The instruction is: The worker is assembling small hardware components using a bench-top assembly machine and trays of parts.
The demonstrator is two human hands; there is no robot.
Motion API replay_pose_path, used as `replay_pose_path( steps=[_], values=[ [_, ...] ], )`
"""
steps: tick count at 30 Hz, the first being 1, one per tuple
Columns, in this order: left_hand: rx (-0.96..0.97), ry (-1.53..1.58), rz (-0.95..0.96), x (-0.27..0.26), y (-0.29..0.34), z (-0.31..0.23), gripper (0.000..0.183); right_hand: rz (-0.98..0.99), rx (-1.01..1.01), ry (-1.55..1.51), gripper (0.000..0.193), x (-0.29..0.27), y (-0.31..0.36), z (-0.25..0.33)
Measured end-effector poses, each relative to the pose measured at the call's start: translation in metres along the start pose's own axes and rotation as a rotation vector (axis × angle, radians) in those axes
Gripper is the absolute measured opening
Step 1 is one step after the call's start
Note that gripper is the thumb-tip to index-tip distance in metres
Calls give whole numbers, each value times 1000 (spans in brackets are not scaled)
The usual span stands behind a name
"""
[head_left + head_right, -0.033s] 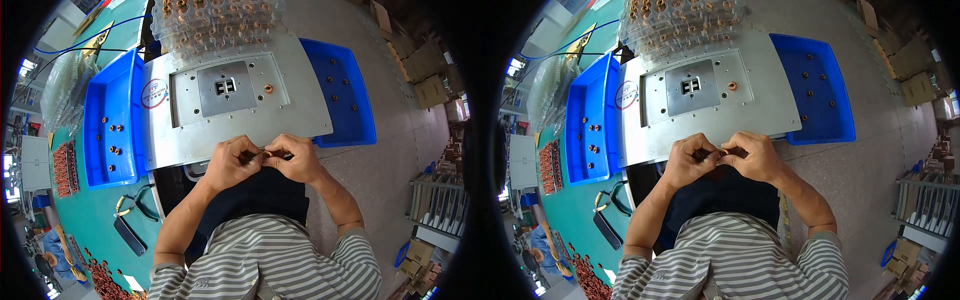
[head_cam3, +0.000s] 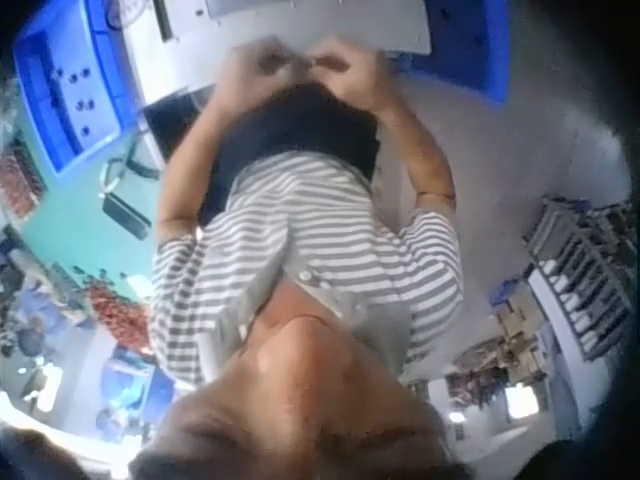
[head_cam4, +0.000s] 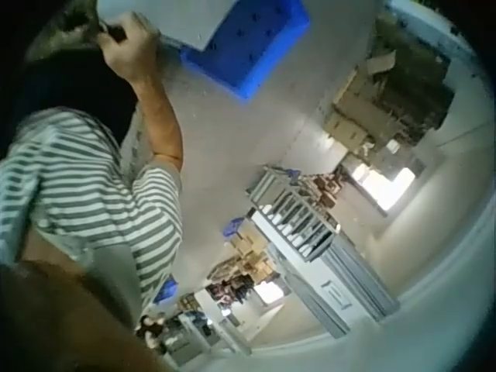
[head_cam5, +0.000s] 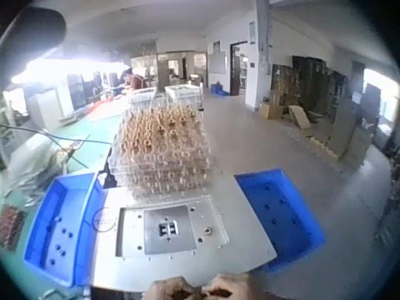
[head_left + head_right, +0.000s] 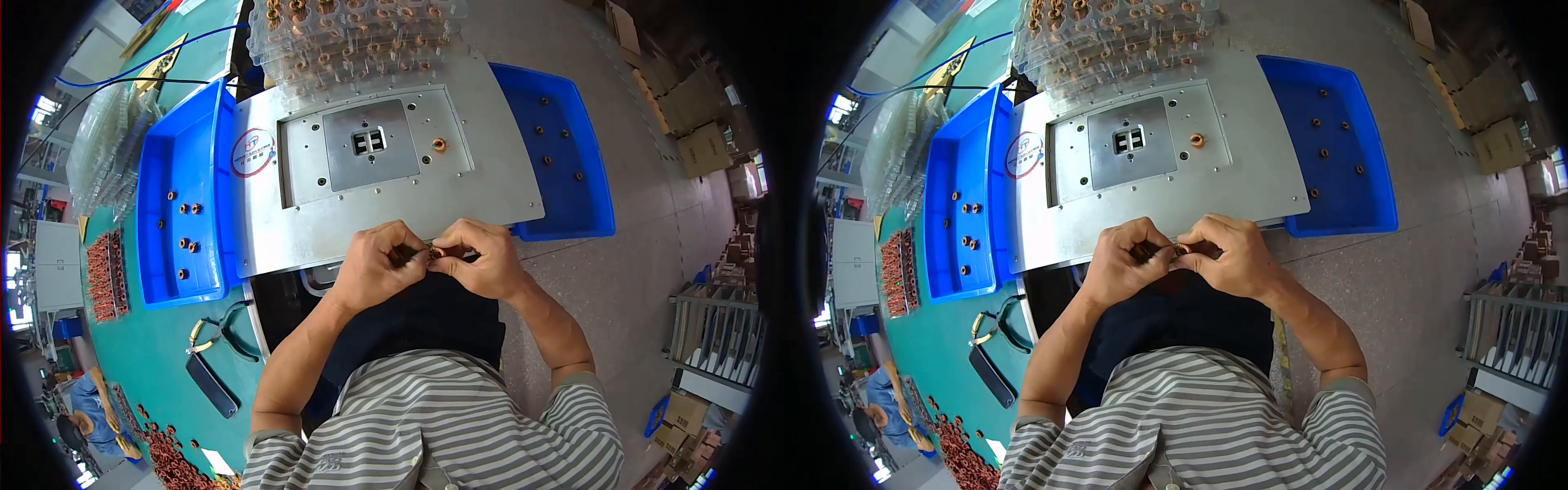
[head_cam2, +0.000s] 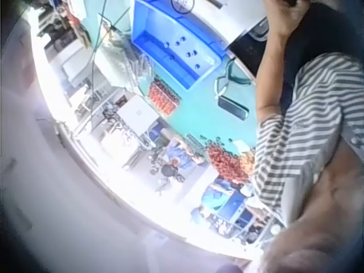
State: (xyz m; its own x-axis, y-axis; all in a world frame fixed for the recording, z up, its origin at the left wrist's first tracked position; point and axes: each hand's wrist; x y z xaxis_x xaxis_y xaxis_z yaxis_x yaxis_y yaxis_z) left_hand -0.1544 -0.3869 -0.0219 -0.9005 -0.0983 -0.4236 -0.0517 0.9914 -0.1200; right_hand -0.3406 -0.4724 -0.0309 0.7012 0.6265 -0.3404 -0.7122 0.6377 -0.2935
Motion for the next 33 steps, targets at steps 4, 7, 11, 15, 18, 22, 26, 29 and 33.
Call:
replay_pose_path(
  steps=[4, 7, 11, 15, 18, 22, 26, 29, 33],
  values=[
    [-237, 196, 141, -8, 0, 4, 12, 51, -43, 21, 23, 0, 0, 4],
    [-220, 189, 168, -10, -2, 1, 15, 117, 6, 38, 24, -2, -1, 4],
    [-235, 191, 216, -13, -1, 7, 17, 122, 79, 24, 21, -1, -3, 5],
    [-292, 308, 215, -14, 6, 10, 20, 94, 213, -152, 20, 3, -2, 5],
    [-248, 315, 189, -14, 10, 19, 17, 120, 276, -233, 21, 2, 0, 1],
    [-27, 72, 130, -14, 11, 17, 9, 195, 381, -282, 23, -1, -2, 4],
    [147, -50, 85, -11, 12, 19, 15, 221, 416, -324, 21, -2, -1, -2],
    [173, -95, 124, -9, 12, 24, 15, 298, 440, -354, 19, -2, -1, -10],
    [246, -133, 134, -11, 15, 24, 15, 326, 441, -415, 19, -3, -3, -5]
  ],
)
Point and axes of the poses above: each hand's wrist, its own y-axis away from the middle knuckle, its own x-axis out of the palm, z = x × y, and after that the axes turned 4 degrees about -y, right-handed
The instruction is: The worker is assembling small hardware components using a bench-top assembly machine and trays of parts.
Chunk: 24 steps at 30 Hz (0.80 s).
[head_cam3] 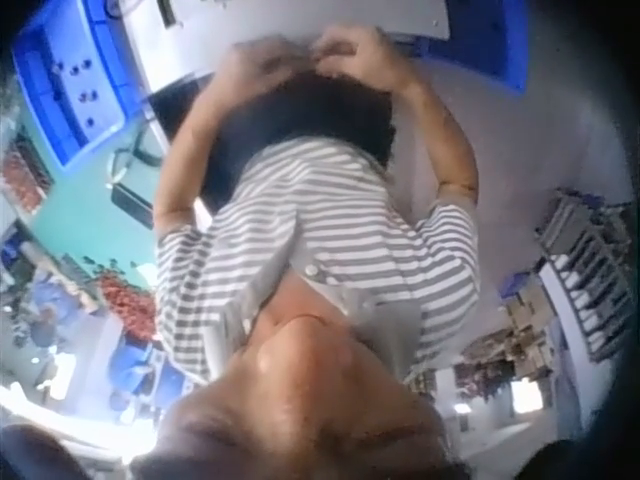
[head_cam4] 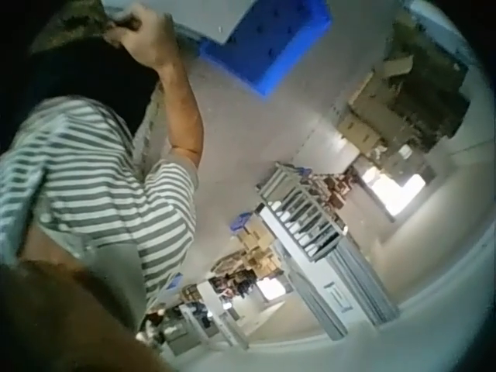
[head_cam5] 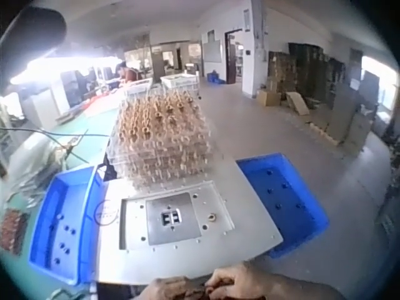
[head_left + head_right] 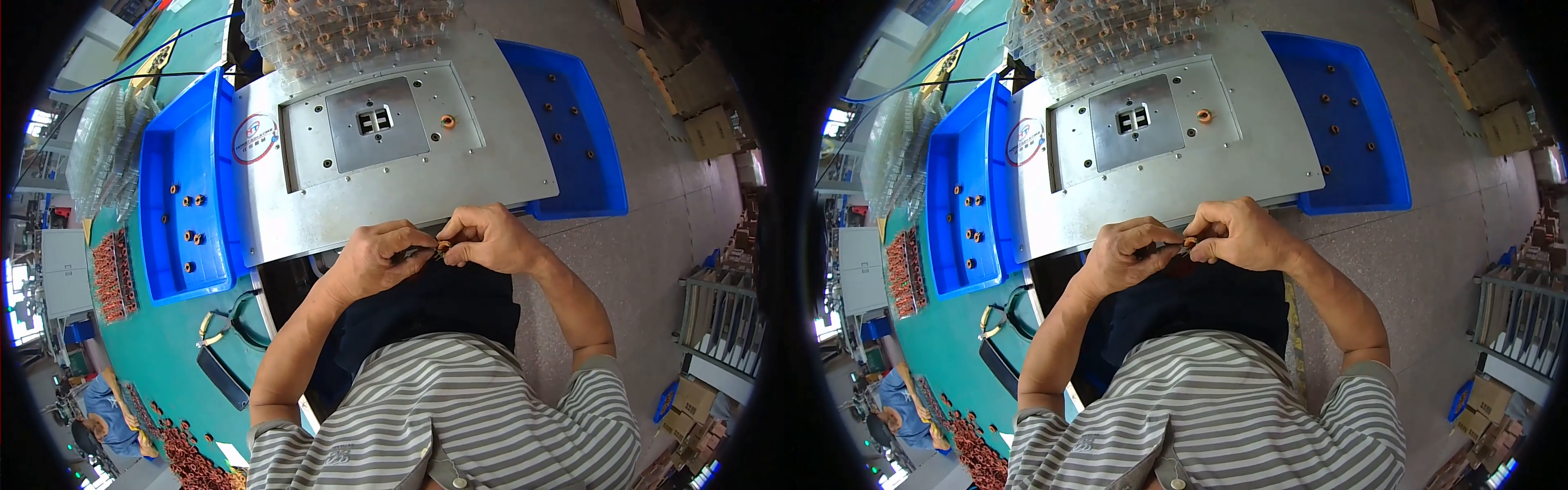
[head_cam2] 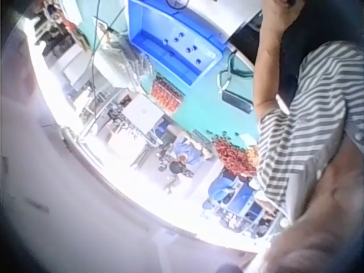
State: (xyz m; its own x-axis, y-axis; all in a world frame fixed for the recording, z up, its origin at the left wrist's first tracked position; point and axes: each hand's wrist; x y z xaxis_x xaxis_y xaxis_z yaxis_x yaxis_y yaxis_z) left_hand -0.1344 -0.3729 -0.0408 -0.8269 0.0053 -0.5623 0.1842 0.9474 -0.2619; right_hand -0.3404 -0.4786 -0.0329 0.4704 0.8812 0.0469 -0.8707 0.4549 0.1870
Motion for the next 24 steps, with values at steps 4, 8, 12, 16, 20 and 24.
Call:
replay_pose_path(
  steps=[4, 8, 12, 16, 20, 24],
  values=[
    [1, -6, -32, 5, -1, 1, 17, 13, 25, 67, 20, -3, -3, -3],
    [9, 14, -58, 10, 1, 4, 18, 35, 48, 126, 19, -1, -2, 3],
    [25, 17, -15, 12, 3, 12, 17, 69, 53, 131, 18, -1, -5, 0],
    [42, 53, -26, 8, 0, 13, 16, 52, 5, 145, 15, -1, -8, 2],
    [-67, 81, 11, -1, -3, 4, 13, -3, -40, 198, 15, -1, -10, 7],
    [-214, 216, -32, -5, -6, -2, 12, -79, 24, 28, 20, 2, -7, 15]
  ],
)
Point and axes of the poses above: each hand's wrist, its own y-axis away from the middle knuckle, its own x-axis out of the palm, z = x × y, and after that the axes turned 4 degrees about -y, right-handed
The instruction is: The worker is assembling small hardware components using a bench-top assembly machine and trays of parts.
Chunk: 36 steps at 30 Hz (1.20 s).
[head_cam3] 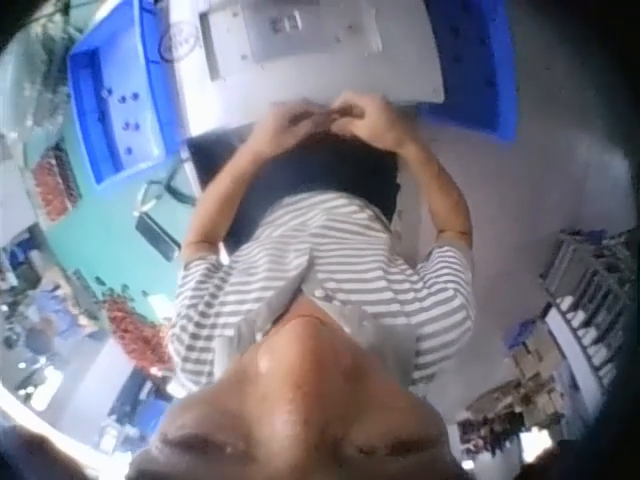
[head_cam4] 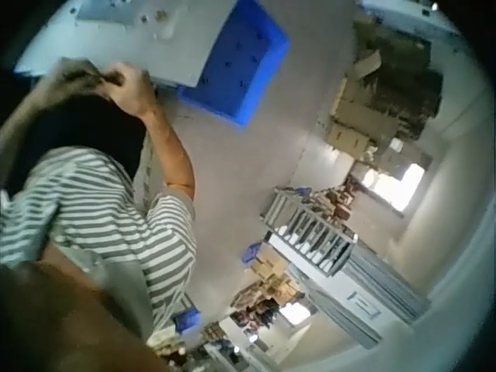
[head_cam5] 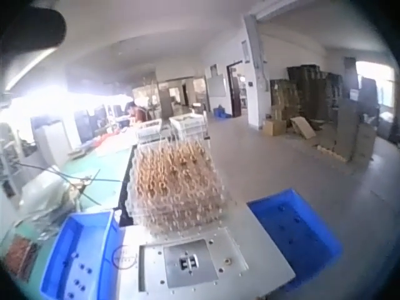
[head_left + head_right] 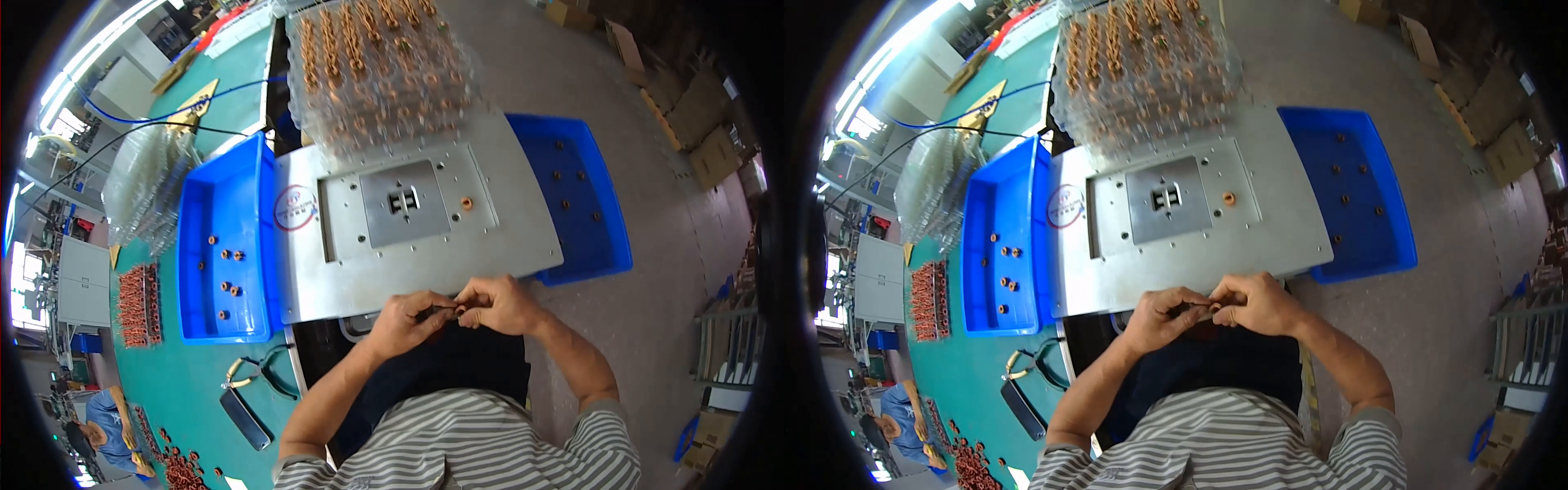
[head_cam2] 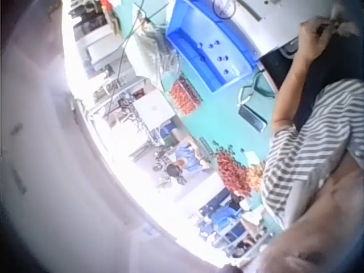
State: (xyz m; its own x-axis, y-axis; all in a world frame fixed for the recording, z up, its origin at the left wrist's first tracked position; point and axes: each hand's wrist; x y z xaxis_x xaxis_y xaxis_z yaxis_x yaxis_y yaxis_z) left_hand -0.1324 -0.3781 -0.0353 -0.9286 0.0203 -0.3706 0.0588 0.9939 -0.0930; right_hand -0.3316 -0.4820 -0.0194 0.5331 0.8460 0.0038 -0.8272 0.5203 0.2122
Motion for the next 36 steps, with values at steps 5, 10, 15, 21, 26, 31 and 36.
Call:
replay_pose_path(
  steps=[5, 10, 15, 21, 26, 31, 36],
  values=[
    [-47, 104, -29, -6, 8, -15, 17, -31, -112, 127, 26, 7, 2, 16],
    [12, -103, -56, -11, 7, -20, 16, -76, -264, 363, 27, 10, -1, 20],
    [116, -134, -9, -21, 6, -18, 12, -46, -361, 468, 25, 15, -2, 22],
    [225, -118, 37, -20, 6, -17, 9, 13, -452, 467, 23, 15, 3, 22],
    [93, 24, 174, -13, -2, -13, 10, -41, -378, 451, 20, 10, 15, 19],
    [-385, 899, -19, 0, 14, -6, 23, -465, -303, 223, 14, -54, 23, 19],
    [-256, 1513, 19, 4, 19, -3, 55, -900, -371, 469, 32, -142, 10, 4]
  ],
)
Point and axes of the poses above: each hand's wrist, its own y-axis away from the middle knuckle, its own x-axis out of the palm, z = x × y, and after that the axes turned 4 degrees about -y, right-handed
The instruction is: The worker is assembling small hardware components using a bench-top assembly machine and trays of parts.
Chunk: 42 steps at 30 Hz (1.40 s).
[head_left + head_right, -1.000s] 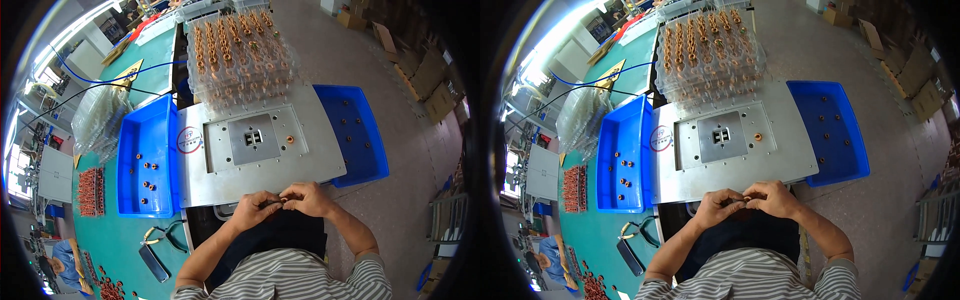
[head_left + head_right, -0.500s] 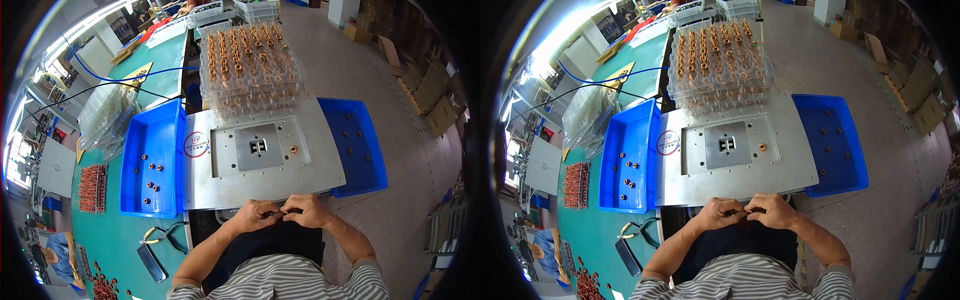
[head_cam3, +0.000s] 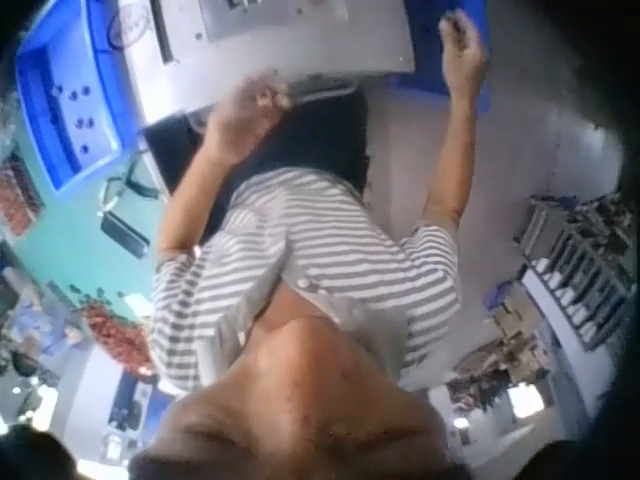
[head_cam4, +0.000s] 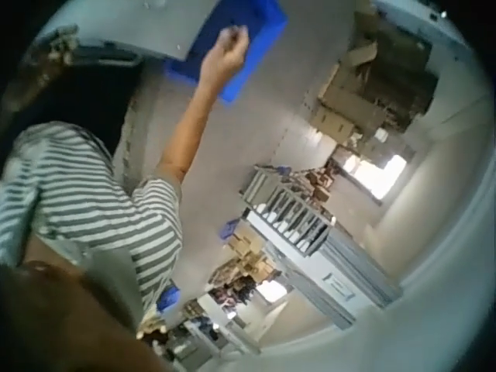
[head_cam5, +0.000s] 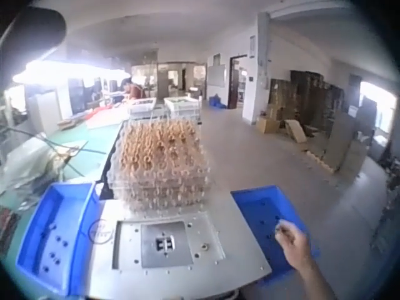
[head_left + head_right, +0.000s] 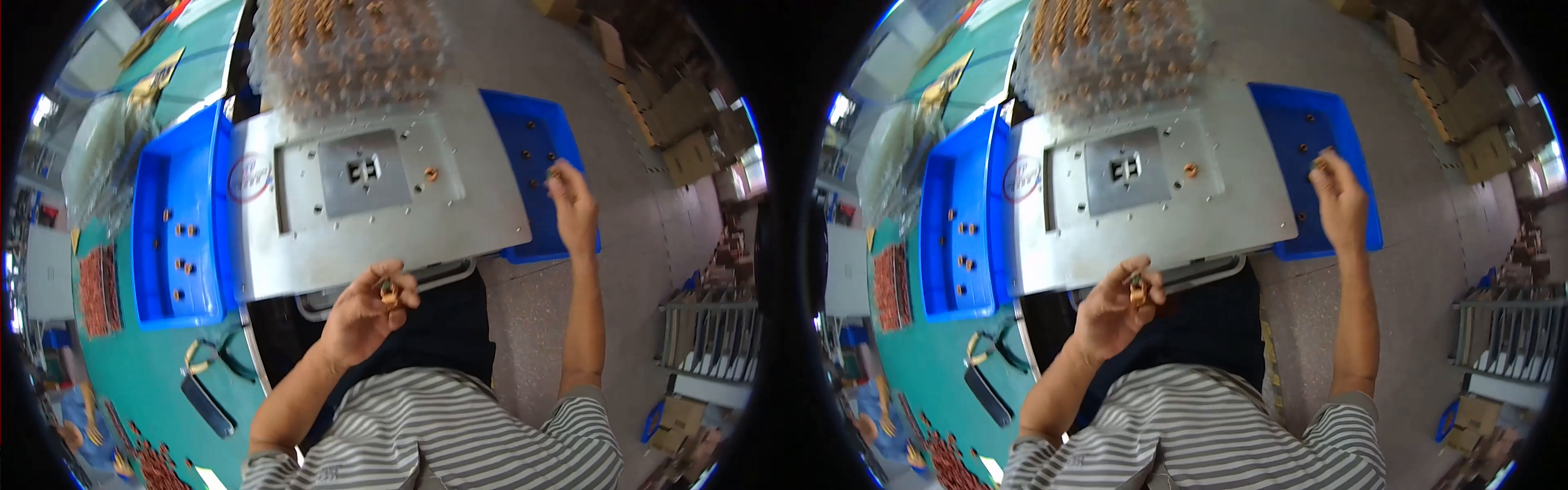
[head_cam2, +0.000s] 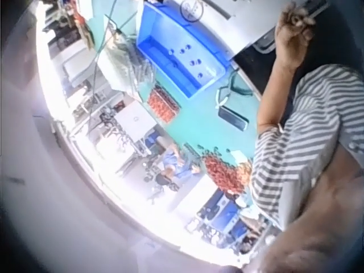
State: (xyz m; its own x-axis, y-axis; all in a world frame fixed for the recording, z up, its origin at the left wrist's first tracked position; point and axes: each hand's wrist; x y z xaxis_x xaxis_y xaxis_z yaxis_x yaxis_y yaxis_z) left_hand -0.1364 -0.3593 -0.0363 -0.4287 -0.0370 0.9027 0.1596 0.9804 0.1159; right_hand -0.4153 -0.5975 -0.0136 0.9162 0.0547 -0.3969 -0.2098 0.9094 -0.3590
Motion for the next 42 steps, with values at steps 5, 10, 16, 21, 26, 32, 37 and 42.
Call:
replay_pose_path(
  steps=[5, 10, 16, 21, 26, 32, 37, 42],
  values=[
    [39, 5, -88, -12, 4, 5, 64, 14, -147, -68, 39, 30, 32, 29],
    [85, 51, -121, -10, 15, 13, 67, 619, -45, -197, 30, 78, 91, 91],
    [84, 30, -98, -12, 17, 20, 71, 671, -172, -144, 23, 122, 114, 97],
    [93, -130, -94, -16, 15, 23, 75, 628, -267, -83, 16, 137, 114, 88],
    [74, -113, -115, -23, 13, 20, 74, 649, -149, -80, 12, 142, 112, 91],
    [-19, -223, -270, -17, 25, 18, 69, 677, -200, -113, 14, 146, 114, 101],
    [187, -164, -153, -19, 23, 46, 69, 696, -222, -78, 5, 138, 124, 103],
    [387, -104, -214, -27, 50, 41, 62, 921, -324, -282, 10, 178, 120, 99]
  ],
)
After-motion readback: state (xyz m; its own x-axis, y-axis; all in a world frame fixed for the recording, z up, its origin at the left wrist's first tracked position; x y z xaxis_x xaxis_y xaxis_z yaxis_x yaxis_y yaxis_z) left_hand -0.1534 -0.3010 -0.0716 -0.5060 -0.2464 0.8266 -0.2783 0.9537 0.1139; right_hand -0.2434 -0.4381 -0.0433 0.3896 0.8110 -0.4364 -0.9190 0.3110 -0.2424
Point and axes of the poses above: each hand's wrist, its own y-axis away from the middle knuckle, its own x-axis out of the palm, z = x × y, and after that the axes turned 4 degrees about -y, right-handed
